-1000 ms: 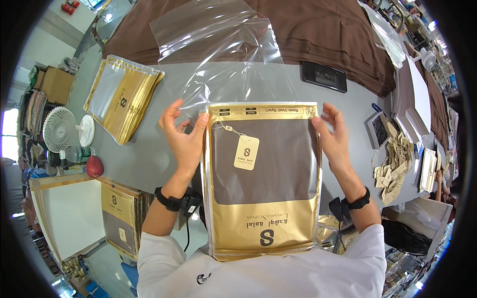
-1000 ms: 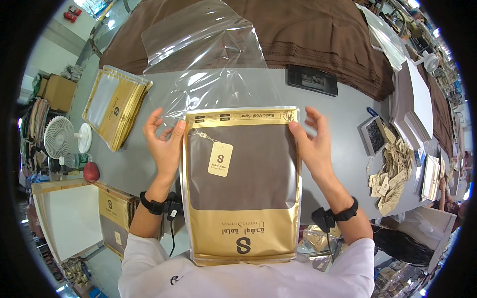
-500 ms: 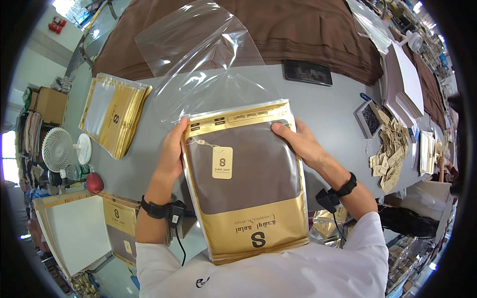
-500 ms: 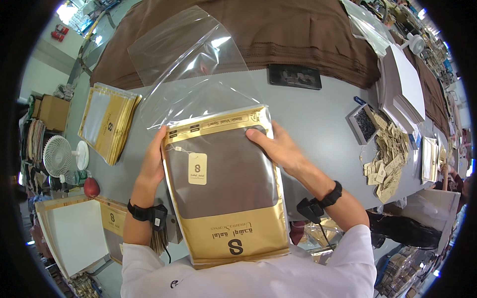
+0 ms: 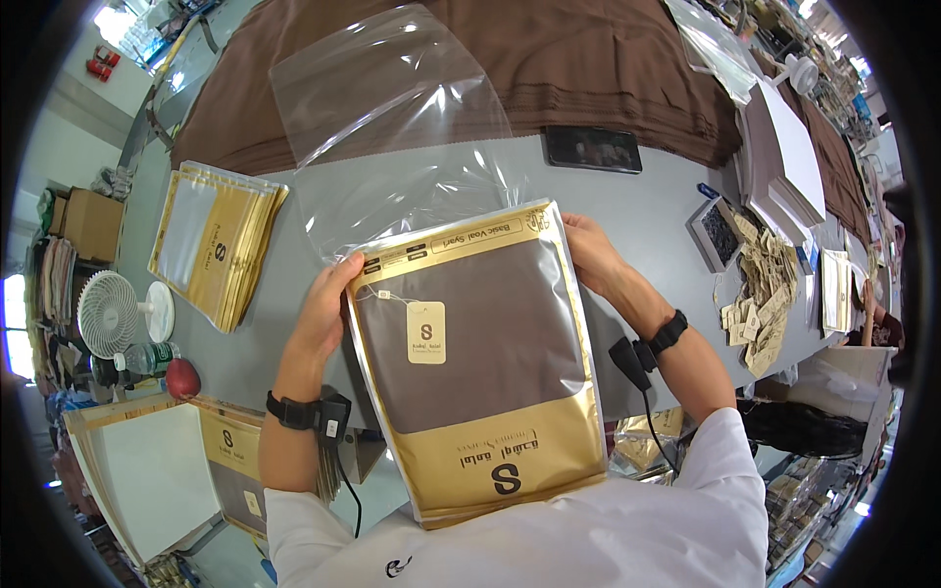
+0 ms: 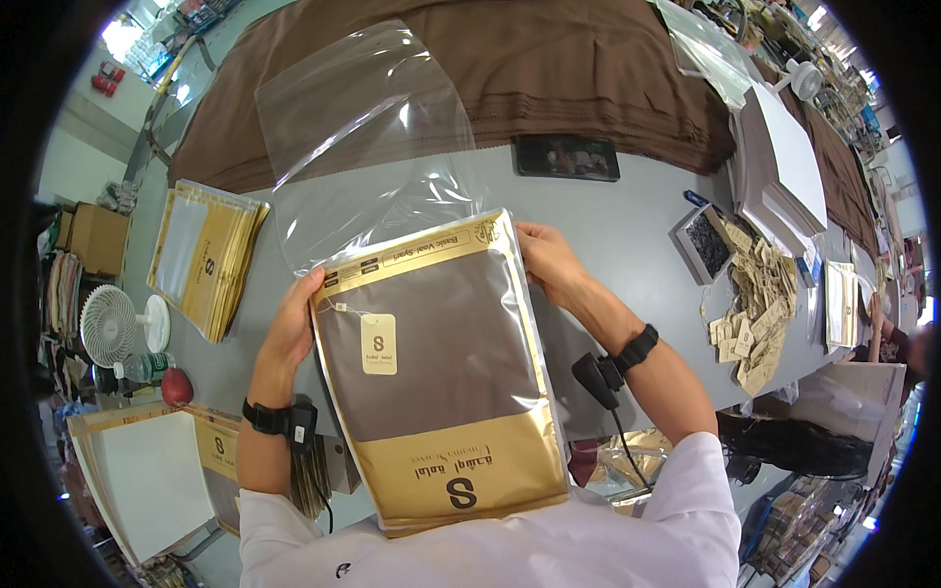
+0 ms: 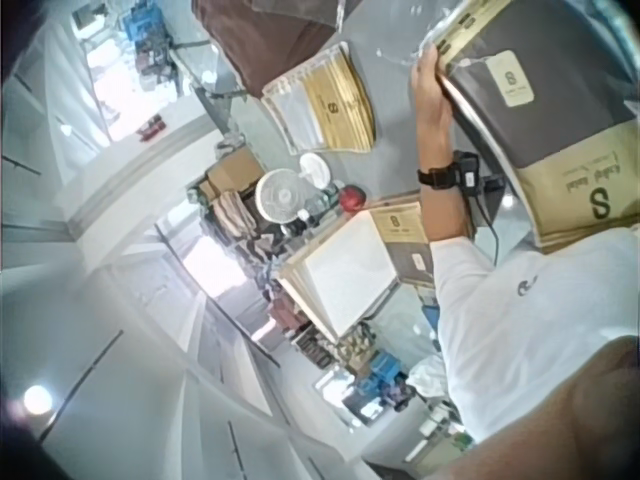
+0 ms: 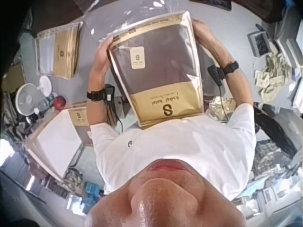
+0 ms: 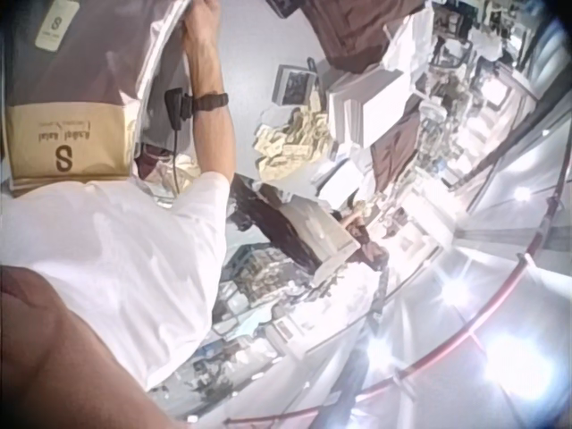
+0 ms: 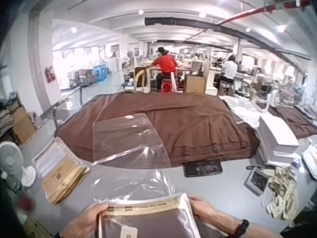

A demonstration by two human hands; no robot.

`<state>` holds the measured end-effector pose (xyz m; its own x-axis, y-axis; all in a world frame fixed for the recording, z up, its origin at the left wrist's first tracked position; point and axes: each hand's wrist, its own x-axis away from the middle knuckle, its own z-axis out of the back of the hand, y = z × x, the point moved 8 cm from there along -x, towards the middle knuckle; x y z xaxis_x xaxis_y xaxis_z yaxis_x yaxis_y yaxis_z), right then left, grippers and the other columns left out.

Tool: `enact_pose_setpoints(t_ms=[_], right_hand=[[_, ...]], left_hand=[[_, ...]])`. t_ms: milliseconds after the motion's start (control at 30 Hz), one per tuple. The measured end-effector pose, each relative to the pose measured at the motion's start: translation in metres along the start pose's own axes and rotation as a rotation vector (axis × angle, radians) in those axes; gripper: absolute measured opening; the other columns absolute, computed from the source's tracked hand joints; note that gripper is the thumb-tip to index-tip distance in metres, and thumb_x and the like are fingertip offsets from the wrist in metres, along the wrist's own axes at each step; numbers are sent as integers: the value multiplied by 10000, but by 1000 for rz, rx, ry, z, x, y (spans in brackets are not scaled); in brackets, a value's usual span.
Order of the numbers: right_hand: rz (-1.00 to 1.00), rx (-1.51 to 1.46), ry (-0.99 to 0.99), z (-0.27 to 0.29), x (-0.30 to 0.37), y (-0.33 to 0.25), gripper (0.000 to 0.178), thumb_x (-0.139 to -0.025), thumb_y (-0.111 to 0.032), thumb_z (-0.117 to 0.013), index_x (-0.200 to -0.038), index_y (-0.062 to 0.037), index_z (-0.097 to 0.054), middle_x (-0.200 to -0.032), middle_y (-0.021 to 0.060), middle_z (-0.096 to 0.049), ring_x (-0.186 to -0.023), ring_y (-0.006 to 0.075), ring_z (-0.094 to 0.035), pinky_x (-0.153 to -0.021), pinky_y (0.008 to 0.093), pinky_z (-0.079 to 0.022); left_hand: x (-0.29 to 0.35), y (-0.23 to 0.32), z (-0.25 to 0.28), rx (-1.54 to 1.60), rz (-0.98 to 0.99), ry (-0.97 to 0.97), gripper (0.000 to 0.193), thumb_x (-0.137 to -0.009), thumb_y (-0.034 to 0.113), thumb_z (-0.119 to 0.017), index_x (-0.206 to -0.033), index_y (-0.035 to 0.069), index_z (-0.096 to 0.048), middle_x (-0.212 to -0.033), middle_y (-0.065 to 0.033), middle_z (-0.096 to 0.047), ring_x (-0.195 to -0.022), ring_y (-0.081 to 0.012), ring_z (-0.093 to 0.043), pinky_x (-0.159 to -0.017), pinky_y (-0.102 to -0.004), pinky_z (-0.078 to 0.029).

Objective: The person repeatedly picks stacks of gold pouches from a box, places them into clear plastic bags, and seals the bags. The person then stacks the sealed packages on the table and repeats the cycle multiple times.

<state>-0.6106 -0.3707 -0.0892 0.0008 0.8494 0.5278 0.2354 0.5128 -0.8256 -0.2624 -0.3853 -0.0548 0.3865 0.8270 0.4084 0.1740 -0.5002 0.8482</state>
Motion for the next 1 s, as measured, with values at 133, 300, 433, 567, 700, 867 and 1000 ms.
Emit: enact_pose_setpoints(t_ms=[133, 300, 433, 567, 700, 867, 1000], right_hand=[[104, 337, 32, 11, 5, -8, 324, -1077, -291, -596, -971, -33, -760, -707, 10, -670, -599, 64, -594, -503, 252, -430], [200, 1002, 153, 17, 32, -33, 204, -1024, -181, -620, -1000, -30, -754, -787, 124, -726, -682, 287, -713, -614, 414, -541], [648, 1170, 324, -3, 47, -63, 182, -968, -159, -644, -1103, -102, -751, -957, 131, -746, -801, 382, -707, -715, 487, -554], [809, 1254, 236, -13, 32, -70, 254, -933, -190, -710, -1175, -117, -716, -957, 115, -746, -812, 355, -709, -701, 462, -545], [759, 1061, 296, -3, 22, -67, 167, -977, -131, -656, -1134, -83, -685, -780, 138, -719, -707, 393, -681, -665, 486, -538], [639, 742, 342, 2, 24, -55, 148, -1048, -159, -613, -1154, -58, -635, -669, 147, -648, -560, 288, -624, -566, 378, -486], [706, 642, 370, 4, 38, -44, 160, -1076, -134, -604, -1202, -40, -573, -653, 46, -613, -598, 66, -489, -552, 283, -427]], left_hand=[[4, 10, 26, -437, -76, 287, 575, -1001, 402, -704, -1346, -44, -591, -1288, -154, -650, -1149, -206, -632, -1006, -346, -497], [41, 78, -17, -1218, -672, 676, 706, -890, 322, -826, -1452, 19, -525, -1471, -206, -505, -1293, -345, -543, -1055, -438, -477], [34, 92, -107, -1389, -790, 88, 638, -880, 167, -800, -1454, 55, -544, -1502, -148, -504, -1309, -351, -535, -1042, -426, -499], [14, 66, -184, -1298, -719, -392, 642, -915, 173, -732, -1508, 66, -510, -1594, -112, -449, -1277, -321, -552, -1025, -423, -517], [2, 43, -198, -1542, -585, -455, 678, -946, 222, -655, -1569, 63, -439, -1635, -121, -409, -1218, -337, -561, -1038, -433, -509], [0, 37, -197, -1505, -579, -491, 705, -930, 216, -624, -1574, 27, -407, -1650, -139, -380, -1176, -362, -553, -1052, -474, -492], [-1, 35, -197, -1502, -615, -473, 732, -916, 199, -605, -1601, 65, -385, -1680, -134, -351, -1040, -344, -540, -1011, -468, -493]])
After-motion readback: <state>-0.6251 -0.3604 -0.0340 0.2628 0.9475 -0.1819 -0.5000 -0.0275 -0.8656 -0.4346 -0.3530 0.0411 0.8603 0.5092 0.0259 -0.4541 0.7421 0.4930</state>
